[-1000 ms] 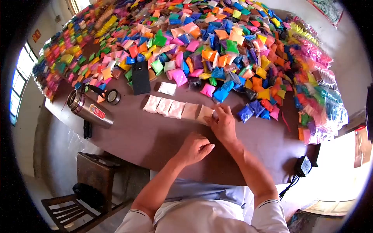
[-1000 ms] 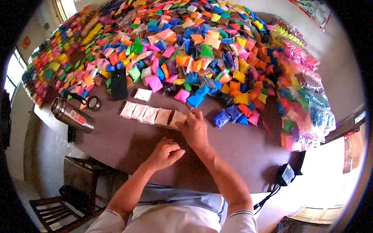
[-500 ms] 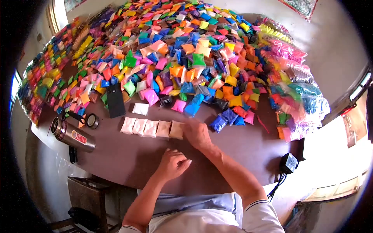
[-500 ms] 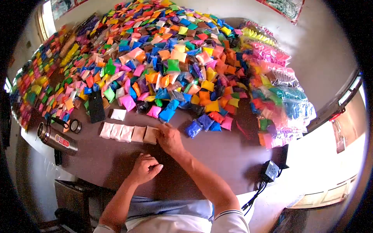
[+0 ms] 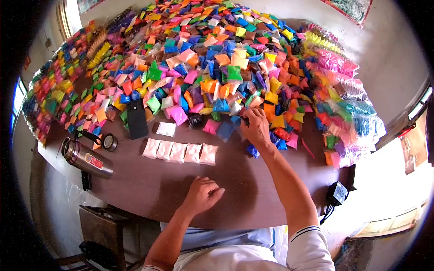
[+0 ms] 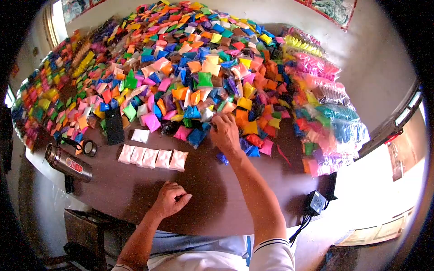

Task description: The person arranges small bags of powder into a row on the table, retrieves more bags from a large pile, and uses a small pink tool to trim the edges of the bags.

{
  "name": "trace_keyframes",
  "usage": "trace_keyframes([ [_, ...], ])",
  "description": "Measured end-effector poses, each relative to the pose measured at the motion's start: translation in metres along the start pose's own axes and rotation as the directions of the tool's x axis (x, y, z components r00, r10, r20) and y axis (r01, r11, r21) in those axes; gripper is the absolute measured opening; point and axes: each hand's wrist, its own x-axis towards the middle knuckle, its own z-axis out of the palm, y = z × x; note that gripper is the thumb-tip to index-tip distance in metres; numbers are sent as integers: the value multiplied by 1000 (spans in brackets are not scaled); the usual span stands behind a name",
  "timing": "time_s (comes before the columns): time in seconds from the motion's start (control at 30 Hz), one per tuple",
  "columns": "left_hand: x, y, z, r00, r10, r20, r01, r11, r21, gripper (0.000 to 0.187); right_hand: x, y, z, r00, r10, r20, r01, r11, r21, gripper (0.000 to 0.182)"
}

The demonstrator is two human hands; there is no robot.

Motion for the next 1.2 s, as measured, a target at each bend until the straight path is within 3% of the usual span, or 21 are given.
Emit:
trace_keyframes([
  [0.27, 2, -1, -1, 999, 32, 17, -32, 999, -15, 27, -36, 37, -32, 999, 5, 51, 2, 992, -127, 24],
  [0.43, 1, 0, -1, 999, 39, 14, -39, 999, 16, 27, -27, 35, -50, 991, 34, 126, -30, 999, -39, 15],
  [0.57, 1, 1, -1, 999, 31, 11, -32, 999, 37, 27, -19, 26, -50, 991, 70, 110, -61, 995, -81, 14],
  [0.67, 2, 2, -2, 999, 31, 19, -32, 999, 35, 27, -15, 23, -35, 993, 117, 7, -116, 988, -101, 15],
  [0.8, 1, 0, -1, 1000, 30, 2, -30, 999, 18, 26, 6, 8, -13, 981, 187, -48, -185, 982, 35, 14],
  [0.9, 3, 2, -5, 997, 4, 72, -11, 995, 95, 25, 28, 2, 5, 976, 186, -109, -163, 967, 195, 20],
  [1.0, 0, -2, 1, 1000, -11, 6, 11, 999, 32, 22, 52, -1, 20, 979, 141, -150, -95, 955, 281, 20],
  [1.07, 1, -2, -1, 1000, -8, 18, 7, 999, 50, 21, 65, 7, 40, 965, 190, -182, -136, 952, 273, 19],
  [1.17, -1, -8, 6, 1000, 13, -5, -13, 999, 33, 18, 81, -9, 37, 917, 367, -158, -366, 930, 37, 27],
  [1.2, -1, -10, 7, 999, 31, -40, -31, 1000, 2, 18, 85, -13, 38, 917, 367, -158, -365, 930, 41, 27],
])
